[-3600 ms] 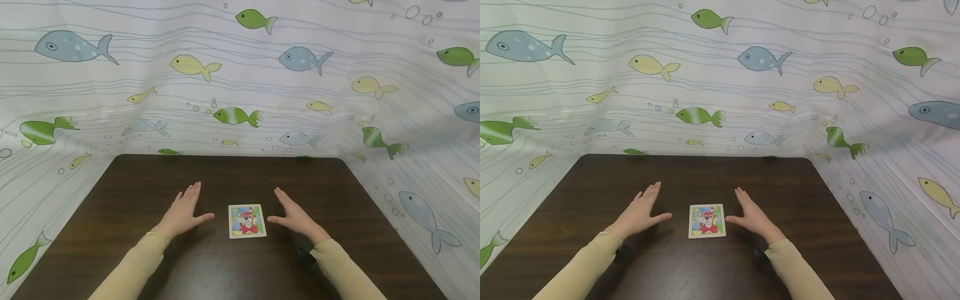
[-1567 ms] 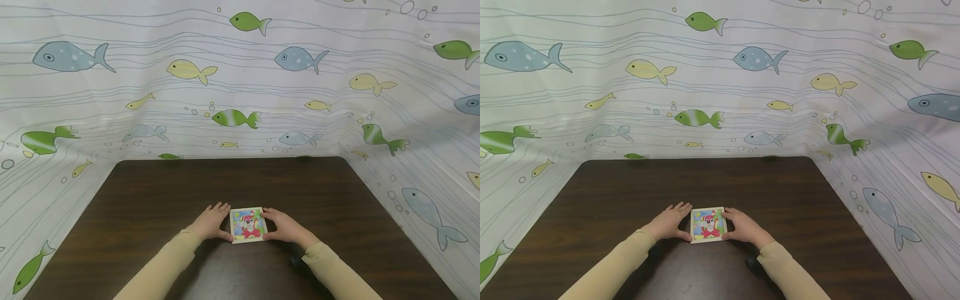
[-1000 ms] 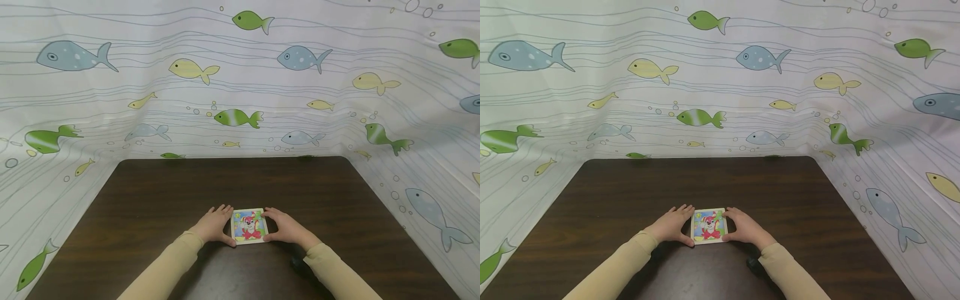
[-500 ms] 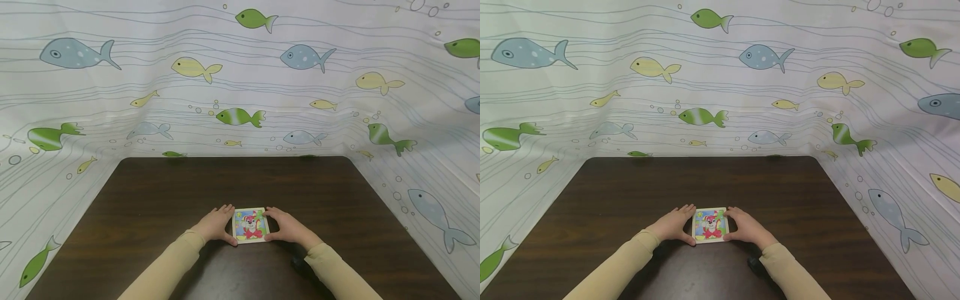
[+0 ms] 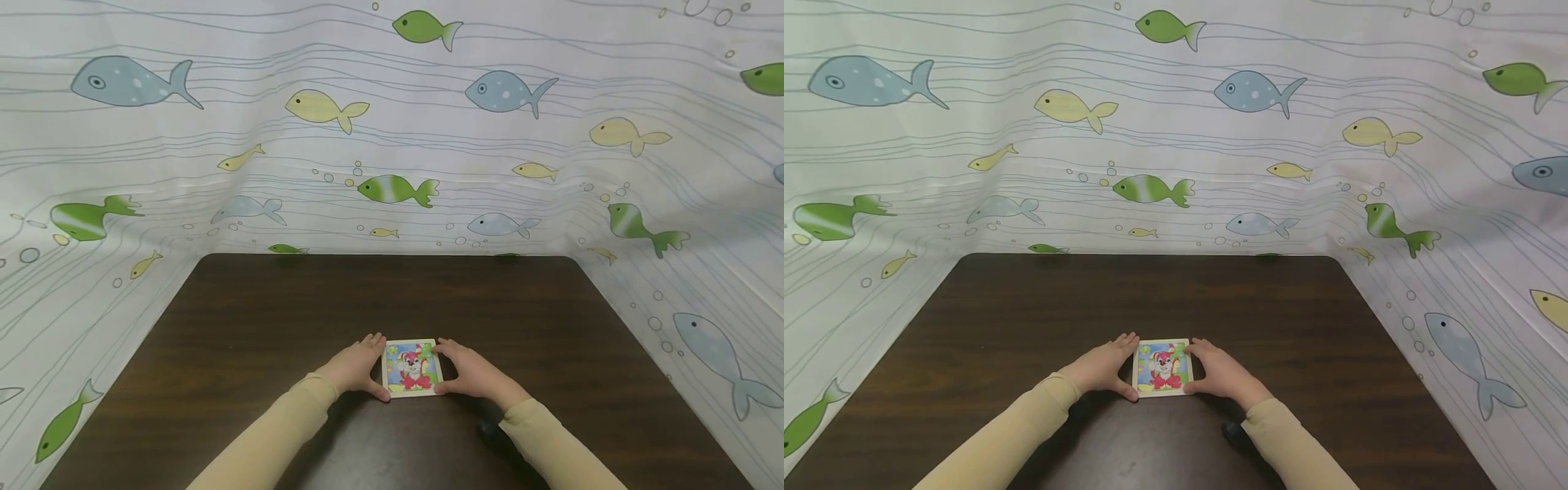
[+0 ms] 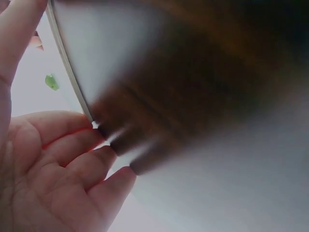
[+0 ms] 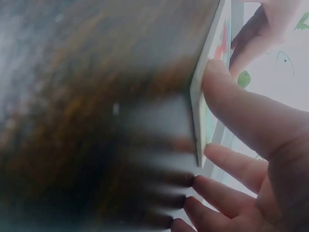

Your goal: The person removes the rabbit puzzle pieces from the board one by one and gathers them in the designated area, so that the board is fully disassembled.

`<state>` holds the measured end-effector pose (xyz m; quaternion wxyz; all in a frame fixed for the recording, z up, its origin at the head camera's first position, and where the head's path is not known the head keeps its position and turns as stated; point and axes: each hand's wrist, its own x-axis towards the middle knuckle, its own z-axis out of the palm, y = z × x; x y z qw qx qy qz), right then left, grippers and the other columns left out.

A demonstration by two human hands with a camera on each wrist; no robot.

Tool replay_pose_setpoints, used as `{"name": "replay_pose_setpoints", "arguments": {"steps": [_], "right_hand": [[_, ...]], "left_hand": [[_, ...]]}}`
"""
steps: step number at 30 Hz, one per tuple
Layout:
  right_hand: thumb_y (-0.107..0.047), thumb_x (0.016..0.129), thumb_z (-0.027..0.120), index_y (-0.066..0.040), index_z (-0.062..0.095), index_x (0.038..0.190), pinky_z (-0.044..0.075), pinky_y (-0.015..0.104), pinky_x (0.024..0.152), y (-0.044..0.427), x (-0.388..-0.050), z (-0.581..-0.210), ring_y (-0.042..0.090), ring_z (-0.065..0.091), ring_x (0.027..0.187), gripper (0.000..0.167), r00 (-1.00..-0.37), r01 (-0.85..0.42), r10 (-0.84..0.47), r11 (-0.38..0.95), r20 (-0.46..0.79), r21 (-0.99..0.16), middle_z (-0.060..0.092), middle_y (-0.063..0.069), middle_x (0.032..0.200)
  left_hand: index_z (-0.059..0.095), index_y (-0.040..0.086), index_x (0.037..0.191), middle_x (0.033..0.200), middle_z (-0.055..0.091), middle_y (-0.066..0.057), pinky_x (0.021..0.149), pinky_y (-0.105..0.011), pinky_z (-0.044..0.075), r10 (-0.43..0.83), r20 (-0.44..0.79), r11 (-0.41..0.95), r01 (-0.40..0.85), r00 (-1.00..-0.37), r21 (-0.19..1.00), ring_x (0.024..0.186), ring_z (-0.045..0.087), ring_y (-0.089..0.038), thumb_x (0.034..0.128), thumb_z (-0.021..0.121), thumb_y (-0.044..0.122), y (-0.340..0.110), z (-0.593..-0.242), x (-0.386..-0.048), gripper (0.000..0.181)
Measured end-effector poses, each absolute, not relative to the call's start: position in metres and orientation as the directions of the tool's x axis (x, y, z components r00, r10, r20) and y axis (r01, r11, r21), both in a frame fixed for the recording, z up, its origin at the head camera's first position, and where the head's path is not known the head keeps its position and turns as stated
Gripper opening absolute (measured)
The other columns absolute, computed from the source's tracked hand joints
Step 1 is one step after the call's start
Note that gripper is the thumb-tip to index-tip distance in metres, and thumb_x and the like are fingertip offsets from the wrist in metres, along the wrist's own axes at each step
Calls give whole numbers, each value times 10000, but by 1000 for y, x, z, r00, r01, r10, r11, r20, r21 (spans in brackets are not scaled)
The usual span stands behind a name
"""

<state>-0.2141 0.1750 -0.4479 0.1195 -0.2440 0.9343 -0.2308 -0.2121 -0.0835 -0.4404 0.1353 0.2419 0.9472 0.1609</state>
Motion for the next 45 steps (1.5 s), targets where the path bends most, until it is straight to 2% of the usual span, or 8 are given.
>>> {"name": "replay_pose_setpoints", "arguments": {"steps": [6, 14, 18, 22, 26, 33, 40, 45], "right_hand": [[-338, 744, 807, -27, 519, 1328, 360, 528, 1058, 171, -214, -443, 372, 405, 1323, 722, -856, -407, -508, 781, -101, -475, 444, 188, 1426], [-312, 784, 779, 8, 534, 1315, 453, 465, 986, 155, -213, -436, 294, 553, 1178, 667, -832, -494, -554, 726, 20, -479, 579, 144, 1294], [-256, 797, 769, 0, 594, 1254, 497, 427, 920, 146, -214, -435, 253, 604, 1056, 552, -815, -546, -574, 714, 81, -437, 654, 100, 1162], [-223, 812, 758, -45, 681, 1111, 535, 333, 776, 139, -217, -434, 171, 616, 869, 356, -803, -578, -581, 707, 132, -406, 677, 24, 968], [-192, 833, 737, -90, 731, 974, 502, 235, 639, 132, -222, -433, 106, 583, 742, 174, -802, -584, -578, 703, 152, -407, 652, -38, 857], [-197, 810, 760, -58, 733, 990, 527, 306, 728, 121, -235, -434, 138, 579, 785, 229, -818, -553, -563, 709, 121, -436, 645, 7, 892], [-168, 799, 770, -63, 707, 1006, 515, 300, 704, 112, -243, -435, 157, 561, 780, 240, -797, -582, -590, 695, 128, -423, 615, 31, 875], [-185, 819, 752, -74, 710, 999, 500, 285, 681, 107, -245, -438, 127, 545, 767, 216, -820, -545, -564, 716, 100, -435, 605, 7, 861]], "left_hand": [[335, -67, 1434, 1512, 291, -221, 1124, -460, 287, 493, -188, 845, 417, -849, 335, 1410, 263, -346, 656, 810, 520, -82, -440, -211, 1084], [343, -75, 1427, 1505, 299, -230, 1116, -473, 297, 496, -192, 846, 422, -847, 326, 1404, 273, -353, 660, 809, 522, -81, -437, -211, 1078], [346, -67, 1428, 1507, 303, -223, 1113, -473, 302, 493, -196, 850, 422, -848, 315, 1405, 275, -347, 660, 801, 537, -79, -438, -211, 1078], [351, -64, 1427, 1502, 313, -222, 1108, -473, 311, 490, -191, 856, 427, -851, 292, 1399, 288, -346, 656, 790, 554, -77, -438, -211, 1082], [355, -69, 1424, 1496, 322, -228, 1103, -479, 317, 481, -188, 862, 424, -856, 277, 1392, 299, -352, 654, 792, 549, -75, -437, -211, 1080], [365, -68, 1419, 1490, 336, -224, 1092, -482, 333, 473, -190, 871, 423, -861, 249, 1386, 314, -350, 650, 792, 548, -76, -434, -210, 1074], [363, -56, 1424, 1494, 334, -214, 1094, -471, 334, 470, -197, 876, 426, -860, 227, 1391, 309, -338, 664, 776, 559, -76, -431, -209, 1062], [369, -59, 1421, 1489, 344, -215, 1085, -480, 345, 478, -194, 871, 433, -856, 233, 1383, 325, -338, 657, 782, 560, -75, -432, -209, 1066]]}}
